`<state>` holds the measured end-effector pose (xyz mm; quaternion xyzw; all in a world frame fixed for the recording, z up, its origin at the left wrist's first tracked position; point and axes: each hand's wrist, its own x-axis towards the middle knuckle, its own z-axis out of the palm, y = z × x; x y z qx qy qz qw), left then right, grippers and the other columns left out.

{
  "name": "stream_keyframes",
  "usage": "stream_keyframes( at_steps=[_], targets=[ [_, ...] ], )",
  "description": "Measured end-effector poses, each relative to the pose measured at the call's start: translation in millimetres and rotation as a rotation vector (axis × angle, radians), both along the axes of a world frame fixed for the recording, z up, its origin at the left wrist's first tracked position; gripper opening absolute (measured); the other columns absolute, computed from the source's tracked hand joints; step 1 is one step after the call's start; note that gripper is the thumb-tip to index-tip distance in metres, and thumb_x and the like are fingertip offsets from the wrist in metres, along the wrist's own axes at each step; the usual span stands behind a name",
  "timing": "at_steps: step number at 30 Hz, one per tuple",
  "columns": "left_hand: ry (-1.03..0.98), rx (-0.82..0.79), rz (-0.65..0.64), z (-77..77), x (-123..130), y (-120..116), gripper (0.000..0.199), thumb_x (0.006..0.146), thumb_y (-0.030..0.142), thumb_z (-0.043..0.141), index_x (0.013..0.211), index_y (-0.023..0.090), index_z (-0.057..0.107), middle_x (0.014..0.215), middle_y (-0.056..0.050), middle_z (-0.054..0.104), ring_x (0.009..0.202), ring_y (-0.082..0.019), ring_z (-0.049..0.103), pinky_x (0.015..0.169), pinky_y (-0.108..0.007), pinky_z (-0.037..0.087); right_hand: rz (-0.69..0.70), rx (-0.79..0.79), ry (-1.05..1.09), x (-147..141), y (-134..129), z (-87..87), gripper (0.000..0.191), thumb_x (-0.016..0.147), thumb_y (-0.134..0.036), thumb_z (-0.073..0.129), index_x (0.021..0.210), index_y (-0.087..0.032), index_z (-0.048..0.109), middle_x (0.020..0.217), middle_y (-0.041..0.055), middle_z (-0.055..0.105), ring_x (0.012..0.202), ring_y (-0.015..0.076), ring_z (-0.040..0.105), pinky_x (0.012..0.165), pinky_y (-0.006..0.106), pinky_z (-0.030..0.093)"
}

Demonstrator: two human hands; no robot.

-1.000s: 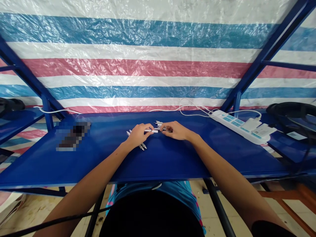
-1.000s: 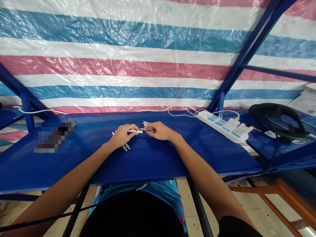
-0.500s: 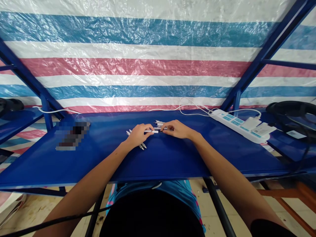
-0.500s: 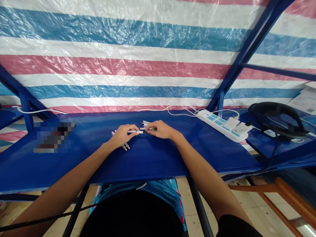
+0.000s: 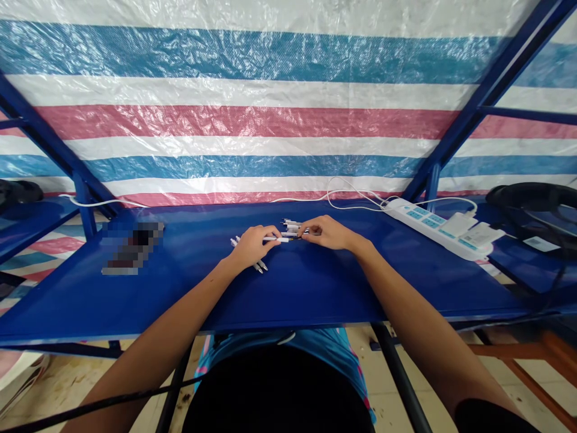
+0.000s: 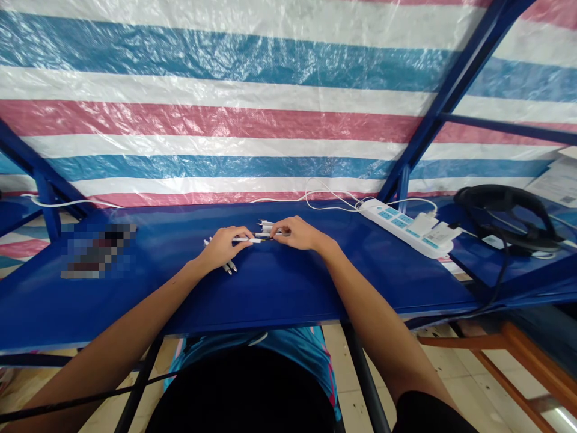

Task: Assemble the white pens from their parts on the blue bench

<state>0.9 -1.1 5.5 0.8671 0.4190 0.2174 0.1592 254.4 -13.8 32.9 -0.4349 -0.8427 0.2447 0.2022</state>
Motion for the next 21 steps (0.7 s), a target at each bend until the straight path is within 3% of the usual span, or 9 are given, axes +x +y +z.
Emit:
stream_keyframes(
  at_steps=[21],
  targets=[
    [0.022,0.001,-0.003,0.8,1.0,-0.4,0.017,0.095,0.031,0.062,0.1,0.026,0.077,0.103,-0.003,0.081,0.098,-0.026,0.072,0.098,-0.039,0.054,-0.008,-0.04,-0.076,8.3,0.2,6.8,0.023,0.086,-0.026,0.057,0.091,-0.019,0.079,0.065,0.0003,0.062,0.058,0.0145,0.05,0.066,0.029,0.035]
  ],
)
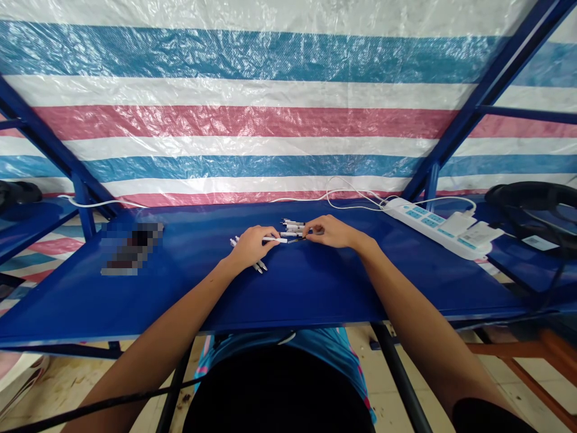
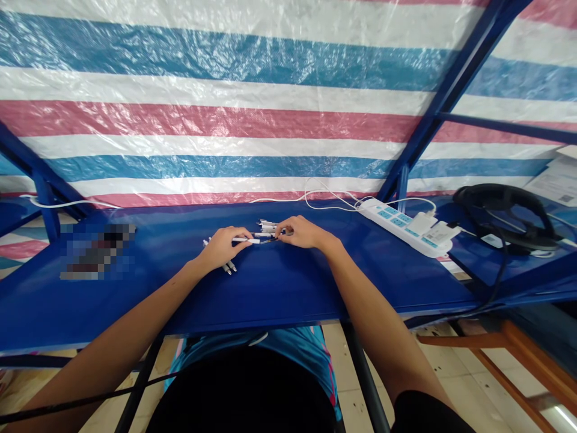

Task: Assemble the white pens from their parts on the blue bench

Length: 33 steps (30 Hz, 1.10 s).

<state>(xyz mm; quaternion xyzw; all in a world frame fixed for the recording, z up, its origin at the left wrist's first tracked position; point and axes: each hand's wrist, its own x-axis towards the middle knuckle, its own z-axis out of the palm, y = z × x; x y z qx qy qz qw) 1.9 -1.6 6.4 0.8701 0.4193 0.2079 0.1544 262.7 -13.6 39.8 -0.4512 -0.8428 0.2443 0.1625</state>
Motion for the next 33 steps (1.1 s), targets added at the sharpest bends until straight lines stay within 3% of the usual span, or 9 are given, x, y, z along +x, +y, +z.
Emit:
stream_keyframes(
  at_steps=[33],
  targets=[
    [0.11,0.036,0.005,6.1,0.6,-3.0,0.017,0.097,0.024,0.063,0.102,0.025,0.079,0.102,-0.005,0.079,0.1,-0.028,0.067,0.093,-0.04,0.05,-0.025,-0.048,-0.06,1.4,3.5,-4.1,0.023,0.086,-0.027,0.06,0.092,-0.019,0.08,0.068,0.0019,0.066,0.06,0.0156,0.053,0.064,0.028,0.036]
  ],
)
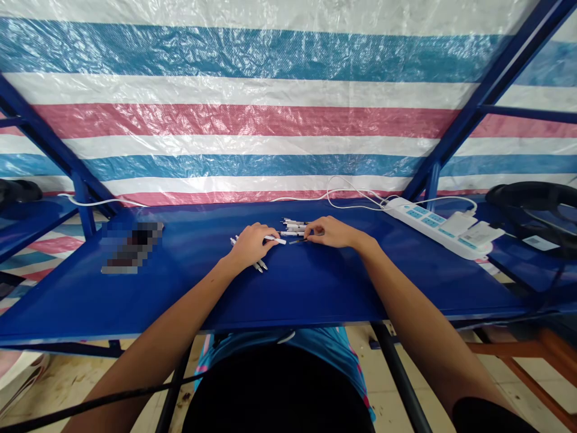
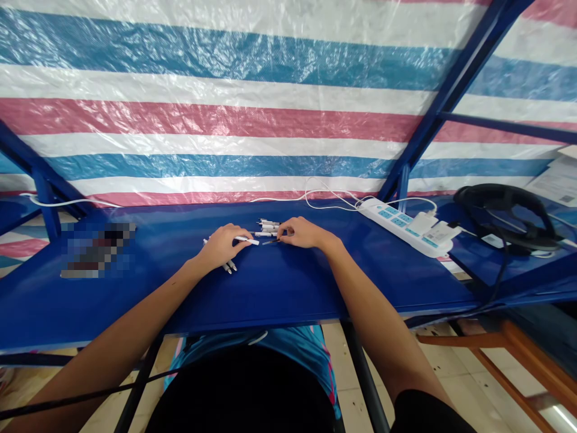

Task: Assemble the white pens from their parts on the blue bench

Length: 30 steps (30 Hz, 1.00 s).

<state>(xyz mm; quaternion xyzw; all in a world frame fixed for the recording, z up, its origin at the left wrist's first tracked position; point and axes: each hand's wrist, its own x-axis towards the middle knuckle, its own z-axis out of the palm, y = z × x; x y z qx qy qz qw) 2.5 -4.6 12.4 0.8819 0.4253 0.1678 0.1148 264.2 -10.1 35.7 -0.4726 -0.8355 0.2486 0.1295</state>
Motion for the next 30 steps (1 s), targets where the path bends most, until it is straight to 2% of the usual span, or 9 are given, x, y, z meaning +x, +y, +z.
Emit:
stream_keyframes(
  at_steps=[7,16,30],
  targets=[
    [0.058,0.018,0.008,2.9,1.5,-1.6,0.019,0.099,0.024,0.061,0.105,0.024,0.079,0.099,-0.007,0.077,0.099,-0.027,0.066,0.093,-0.039,0.049,-0.022,-0.018,-0.025,-1.7,-2.2,3.2,0.025,0.086,-0.028,0.059,0.094,-0.018,0.081,0.071,0.0028,0.067,0.062,0.016,0.054,0.066,0.028,0.038],
    [0.03,0.112,-0.057,-5.5,-3.1,4.4,0.02,0.1,0.027,0.059,0.105,0.024,0.078,0.093,-0.006,0.075,0.094,-0.025,0.066,0.087,-0.036,0.05,-0.015,-0.014,-0.042,-1.2,-1.5,2.8,0.027,0.086,-0.029,0.058,0.095,-0.018,0.081,0.071,0.0027,0.067,0.063,0.0165,0.055,0.067,0.029,0.038],
    [0.029,0.099,-0.034,-1.2,-2.6,1.4,0.019,0.098,0.024,0.06,0.104,0.024,0.078,0.094,-0.006,0.075,0.094,-0.026,0.066,0.088,-0.038,0.051,-0.015,-0.001,-0.051,-0.3,-2.3,3.9,0.025,0.086,-0.028,0.059,0.094,-0.019,0.081,0.067,0.0016,0.064,0.062,0.0159,0.055,0.064,0.028,0.038]
  ],
)
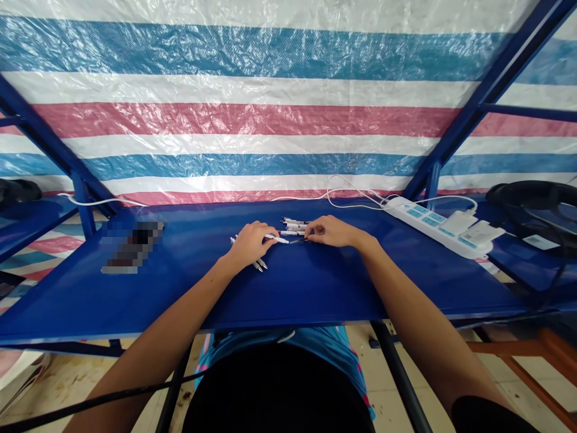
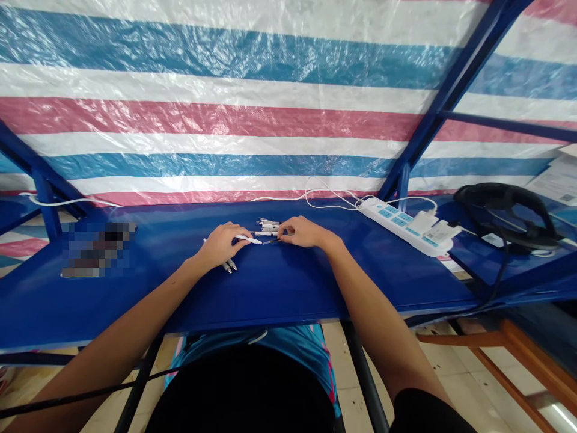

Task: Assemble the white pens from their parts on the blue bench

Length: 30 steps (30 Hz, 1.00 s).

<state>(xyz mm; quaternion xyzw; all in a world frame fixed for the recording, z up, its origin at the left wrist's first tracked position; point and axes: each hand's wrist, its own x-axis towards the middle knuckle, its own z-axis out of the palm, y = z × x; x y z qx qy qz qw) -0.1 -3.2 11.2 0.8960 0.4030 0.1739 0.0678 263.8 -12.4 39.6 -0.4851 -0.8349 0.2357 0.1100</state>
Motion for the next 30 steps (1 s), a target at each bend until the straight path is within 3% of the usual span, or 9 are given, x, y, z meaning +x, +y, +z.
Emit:
stream_keyframes(
  at_steps=[18,30],
  targets=[
    [-0.036,0.018,0.008,0.8,-2,1,0.021,0.099,0.028,0.058,0.106,0.024,0.077,0.095,-0.006,0.076,0.094,-0.025,0.066,0.088,-0.038,0.052,-0.068,-0.049,-0.009,3,-2,6.8,0.025,0.085,-0.03,0.06,0.094,-0.019,0.081,0.074,0.0031,0.071,0.064,0.0168,0.059,0.067,0.028,0.043],
    [-0.063,0.002,0.082,6.0,-9,6,0.019,0.098,0.028,0.059,0.105,0.025,0.077,0.101,-0.006,0.077,0.099,-0.026,0.066,0.089,-0.039,0.052,-0.037,-0.041,0.012,10,4,1.5,0.024,0.083,-0.03,0.061,0.091,-0.019,0.081,0.068,0.0016,0.068,0.061,0.0161,0.057,0.064,0.027,0.041]
  ],
)
